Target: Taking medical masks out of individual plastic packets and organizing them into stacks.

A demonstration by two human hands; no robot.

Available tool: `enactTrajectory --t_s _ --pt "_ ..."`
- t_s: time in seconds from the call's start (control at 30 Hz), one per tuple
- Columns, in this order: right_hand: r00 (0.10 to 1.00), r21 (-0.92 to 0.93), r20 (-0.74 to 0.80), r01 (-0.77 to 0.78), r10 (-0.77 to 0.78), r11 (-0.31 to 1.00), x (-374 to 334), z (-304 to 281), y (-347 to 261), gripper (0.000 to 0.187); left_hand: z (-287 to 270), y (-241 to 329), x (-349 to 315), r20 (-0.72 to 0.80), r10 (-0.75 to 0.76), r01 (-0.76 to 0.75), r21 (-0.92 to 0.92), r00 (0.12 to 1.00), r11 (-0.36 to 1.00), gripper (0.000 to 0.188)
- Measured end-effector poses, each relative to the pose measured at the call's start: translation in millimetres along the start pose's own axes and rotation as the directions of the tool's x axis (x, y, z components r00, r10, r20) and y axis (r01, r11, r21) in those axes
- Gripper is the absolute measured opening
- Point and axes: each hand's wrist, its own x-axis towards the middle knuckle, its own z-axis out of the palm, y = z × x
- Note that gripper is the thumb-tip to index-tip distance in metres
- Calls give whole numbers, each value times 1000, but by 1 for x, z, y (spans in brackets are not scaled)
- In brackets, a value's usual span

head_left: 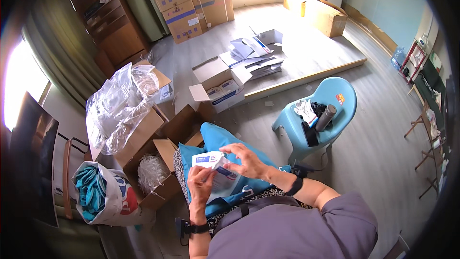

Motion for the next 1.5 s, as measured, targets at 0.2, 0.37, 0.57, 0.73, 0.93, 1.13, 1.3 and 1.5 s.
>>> enactTrajectory --t_s 0.2,0.37,0.57,0.73,0.93,1.13,1.3,1.5 --pt "941 303 304 -241 146 922 -10 20 27 13 3 25 -3 -21 -58 54 -123 998 991 13" --pt "977 153 214 -28 -5 988 -4 25 13 6 0 21 1 89 -122 132 -105 988 986 17" --pt "948 261 236 -274 214 926 12 45 30 6 5 26 11 -85 19 -22 -35 996 999 7" --pt "877 198 209 -470 432 860 19 71 76 9 16 51 4 -98 368 -351 153 925 924 8" --pt "874 -8 259 -423 410 906 9 72 69 23 -12 72 -22 -125 205 -220 -119 971 968 12" --pt "874 -152 200 -419 443 895 3 83 75 20 -30 81 -39 -72 164 -178 -265 984 948 9" --pt "886 -268 204 -359 416 894 10 70 80 19 -23 56 -23 11 -150 148 -240 989 960 16" --pt "984 -295 166 -14 66 955 61 89 97 23 -1 -20 6 -170 -366 348 -128 915 929 31"
